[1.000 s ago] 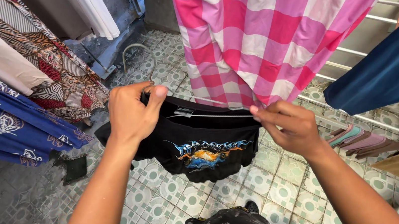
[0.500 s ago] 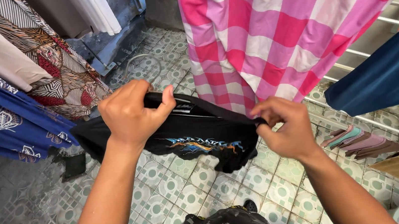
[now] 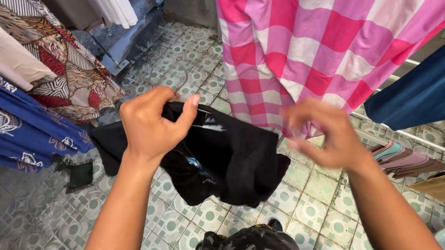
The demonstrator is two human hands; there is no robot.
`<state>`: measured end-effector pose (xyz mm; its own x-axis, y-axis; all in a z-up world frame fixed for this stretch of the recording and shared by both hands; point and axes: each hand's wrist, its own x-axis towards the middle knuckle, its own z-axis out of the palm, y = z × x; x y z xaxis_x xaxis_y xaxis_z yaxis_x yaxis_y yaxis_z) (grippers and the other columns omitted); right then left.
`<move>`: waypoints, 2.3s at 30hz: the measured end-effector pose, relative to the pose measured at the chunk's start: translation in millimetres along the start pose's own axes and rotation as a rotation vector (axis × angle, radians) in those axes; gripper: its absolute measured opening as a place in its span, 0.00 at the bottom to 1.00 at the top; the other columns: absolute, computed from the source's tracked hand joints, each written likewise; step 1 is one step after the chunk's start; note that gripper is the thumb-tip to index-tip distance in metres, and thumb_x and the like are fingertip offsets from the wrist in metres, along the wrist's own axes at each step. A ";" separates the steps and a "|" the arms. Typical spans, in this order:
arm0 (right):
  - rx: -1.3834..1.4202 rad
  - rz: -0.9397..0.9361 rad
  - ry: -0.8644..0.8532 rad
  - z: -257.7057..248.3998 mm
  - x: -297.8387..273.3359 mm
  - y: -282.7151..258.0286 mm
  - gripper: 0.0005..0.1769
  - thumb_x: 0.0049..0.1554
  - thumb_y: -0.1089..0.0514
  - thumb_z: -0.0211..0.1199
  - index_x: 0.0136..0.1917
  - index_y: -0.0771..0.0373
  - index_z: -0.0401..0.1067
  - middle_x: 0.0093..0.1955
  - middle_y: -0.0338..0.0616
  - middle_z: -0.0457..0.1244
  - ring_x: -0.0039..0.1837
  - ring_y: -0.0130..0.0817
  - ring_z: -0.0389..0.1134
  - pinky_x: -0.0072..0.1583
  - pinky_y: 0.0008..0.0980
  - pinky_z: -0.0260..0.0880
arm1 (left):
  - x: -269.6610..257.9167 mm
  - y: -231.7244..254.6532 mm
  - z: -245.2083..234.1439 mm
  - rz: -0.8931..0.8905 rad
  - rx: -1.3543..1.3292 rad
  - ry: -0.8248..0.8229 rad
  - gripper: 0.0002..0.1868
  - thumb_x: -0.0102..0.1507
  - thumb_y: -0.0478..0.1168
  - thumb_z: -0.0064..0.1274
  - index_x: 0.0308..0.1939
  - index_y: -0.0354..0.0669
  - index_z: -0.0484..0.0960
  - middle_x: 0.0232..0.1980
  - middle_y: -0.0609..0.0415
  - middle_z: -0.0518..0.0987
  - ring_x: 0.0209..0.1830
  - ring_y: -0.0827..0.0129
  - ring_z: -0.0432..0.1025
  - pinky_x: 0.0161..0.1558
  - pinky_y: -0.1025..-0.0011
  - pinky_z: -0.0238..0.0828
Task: Washing clothes in buckets and hanging them on a drying rack.
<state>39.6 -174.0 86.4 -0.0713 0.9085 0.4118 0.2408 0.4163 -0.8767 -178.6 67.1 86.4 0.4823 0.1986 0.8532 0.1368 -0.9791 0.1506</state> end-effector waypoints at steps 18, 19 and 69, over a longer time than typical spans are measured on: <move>-1.136 -0.089 0.442 -23.8 24.6 26.0 0.08 0.59 0.58 0.67 0.40 0.62 0.73 0.30 0.49 0.63 0.30 0.47 0.65 0.34 0.41 0.61 | -34.9 -33.2 -13.4 -0.180 -0.191 -0.404 0.20 0.57 0.48 0.65 0.36 0.33 0.80 0.33 0.43 0.79 0.32 0.48 0.74 0.34 0.59 0.69; -1.191 -0.055 0.418 -28.0 26.0 23.0 0.10 0.58 0.55 0.69 0.40 0.61 0.73 0.30 0.49 0.64 0.31 0.48 0.65 0.35 0.41 0.61 | -39.4 -39.3 -13.6 -0.236 -0.222 -0.336 0.15 0.59 0.43 0.64 0.36 0.33 0.79 0.33 0.44 0.77 0.31 0.51 0.73 0.34 0.61 0.68; -1.507 -0.187 0.560 -43.6 25.9 40.0 0.21 0.62 0.58 0.69 0.34 0.61 0.62 0.28 0.49 0.55 0.31 0.49 0.60 0.36 0.44 0.57 | -17.6 -40.7 -62.1 -0.042 0.101 -0.248 0.28 0.53 0.60 0.68 0.24 0.40 0.75 0.24 0.48 0.75 0.24 0.51 0.73 0.27 0.60 0.68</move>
<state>89.6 -135.4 72.9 0.0548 0.5846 0.8095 0.9754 -0.2047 0.0819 -246.4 100.8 96.3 0.6697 0.2561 0.6971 0.2409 -0.9628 0.1222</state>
